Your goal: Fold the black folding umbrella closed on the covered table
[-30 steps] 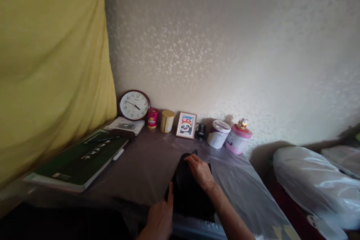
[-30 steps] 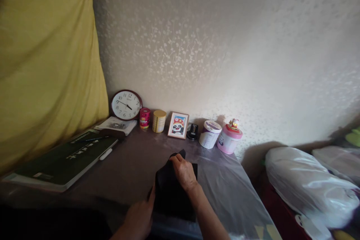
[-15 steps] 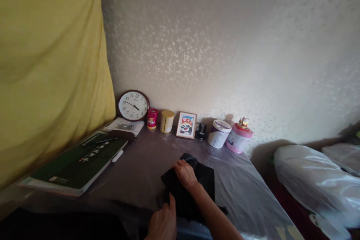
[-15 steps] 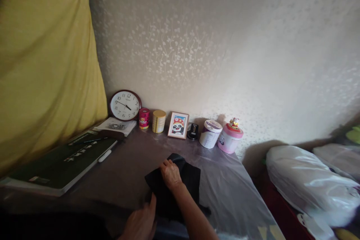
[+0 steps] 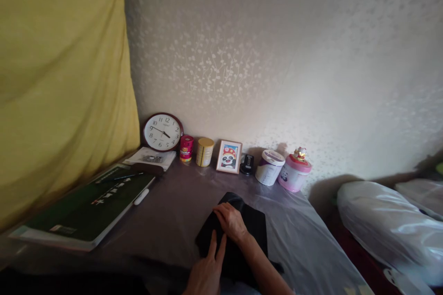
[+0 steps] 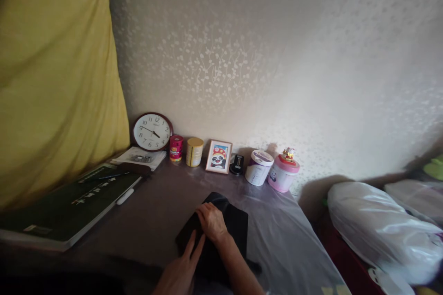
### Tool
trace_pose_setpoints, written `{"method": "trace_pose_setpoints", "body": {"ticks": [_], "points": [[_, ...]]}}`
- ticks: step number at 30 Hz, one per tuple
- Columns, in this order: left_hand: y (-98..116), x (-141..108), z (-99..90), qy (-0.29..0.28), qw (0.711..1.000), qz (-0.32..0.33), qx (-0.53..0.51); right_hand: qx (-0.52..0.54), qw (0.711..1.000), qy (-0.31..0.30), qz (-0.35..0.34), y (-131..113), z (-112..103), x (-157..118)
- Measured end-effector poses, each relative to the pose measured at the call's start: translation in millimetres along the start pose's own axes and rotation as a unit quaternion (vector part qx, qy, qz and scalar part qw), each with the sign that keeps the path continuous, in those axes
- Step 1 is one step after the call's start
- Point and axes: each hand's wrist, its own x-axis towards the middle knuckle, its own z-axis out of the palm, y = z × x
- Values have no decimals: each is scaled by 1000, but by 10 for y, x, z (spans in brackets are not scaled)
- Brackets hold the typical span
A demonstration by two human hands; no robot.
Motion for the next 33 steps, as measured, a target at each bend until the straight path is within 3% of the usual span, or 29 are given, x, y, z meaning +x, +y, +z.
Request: {"method": "trace_pose_setpoints", "body": {"ticks": [5, 9, 15, 19, 25, 33], "points": [[39, 97, 210, 47, 998, -25, 42, 56, 996, -11, -74, -8, -54, -201], [72, 159, 349, 83, 993, -55, 65, 46, 995, -19, -81, 164, -23, -186], [107, 198, 347, 48, 995, -79, 46, -1, 997, -53, -56, 484, -39, 62], [55, 152, 194, -15, 998, -65, -15, -4, 997, -70, -14, 676, -4, 189], [-49, 16, -27, -20, 991, -7, -133, 19, 976, -24, 214, 861, 98, 248], [-23, -84, 27, -19, 996, -78, -32, 69, 970, 24, 232, 675, 314, 470]]}}
